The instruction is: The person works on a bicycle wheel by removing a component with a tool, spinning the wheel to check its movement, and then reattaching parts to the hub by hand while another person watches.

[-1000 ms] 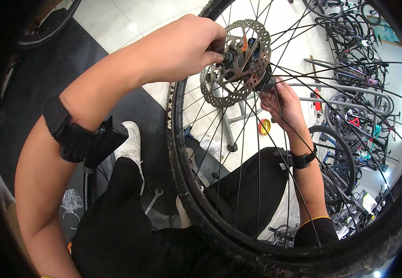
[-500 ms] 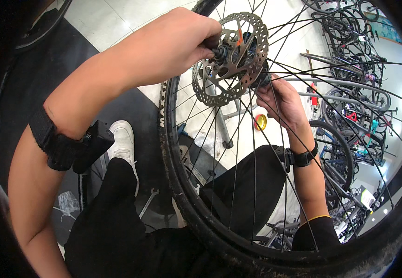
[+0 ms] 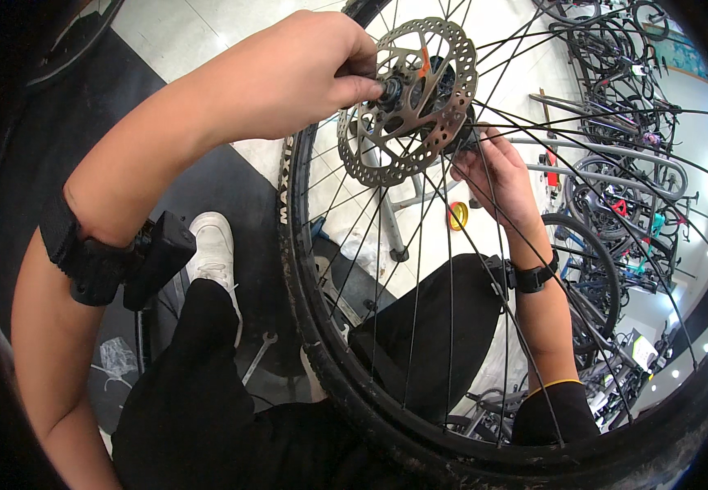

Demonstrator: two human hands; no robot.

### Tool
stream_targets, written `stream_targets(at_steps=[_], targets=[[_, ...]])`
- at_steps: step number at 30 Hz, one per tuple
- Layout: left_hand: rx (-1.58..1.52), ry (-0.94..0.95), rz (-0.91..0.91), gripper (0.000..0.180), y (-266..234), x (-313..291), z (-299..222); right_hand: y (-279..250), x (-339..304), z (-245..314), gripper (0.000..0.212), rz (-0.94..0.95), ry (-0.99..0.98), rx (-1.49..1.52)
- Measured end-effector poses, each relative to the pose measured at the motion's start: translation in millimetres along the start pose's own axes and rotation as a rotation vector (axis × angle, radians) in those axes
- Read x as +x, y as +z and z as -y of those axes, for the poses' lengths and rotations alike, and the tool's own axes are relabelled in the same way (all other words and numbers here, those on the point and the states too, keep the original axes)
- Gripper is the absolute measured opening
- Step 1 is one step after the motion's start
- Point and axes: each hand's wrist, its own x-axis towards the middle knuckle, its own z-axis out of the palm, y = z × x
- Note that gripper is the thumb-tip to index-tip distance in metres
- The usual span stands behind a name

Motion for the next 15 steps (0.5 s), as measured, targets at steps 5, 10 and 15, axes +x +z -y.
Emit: stream_targets(at_steps=[5, 10, 15], targets=[[-0.178, -0.008, -0.052, 0.021, 6, -1, -3, 0, 7, 9, 0.020, -0.040, 0.202, -0.074], [-0.197, 0.022, -0.053, 0.021, 12, 2, 2, 2, 5, 16, 0.016, 0.050, 0.302, 0.037], [-0.328, -0.007, -0.038, 0.023, 12, 2, 7, 10, 2, 13, 0.016, -0.052, 0.244, 0.023]])
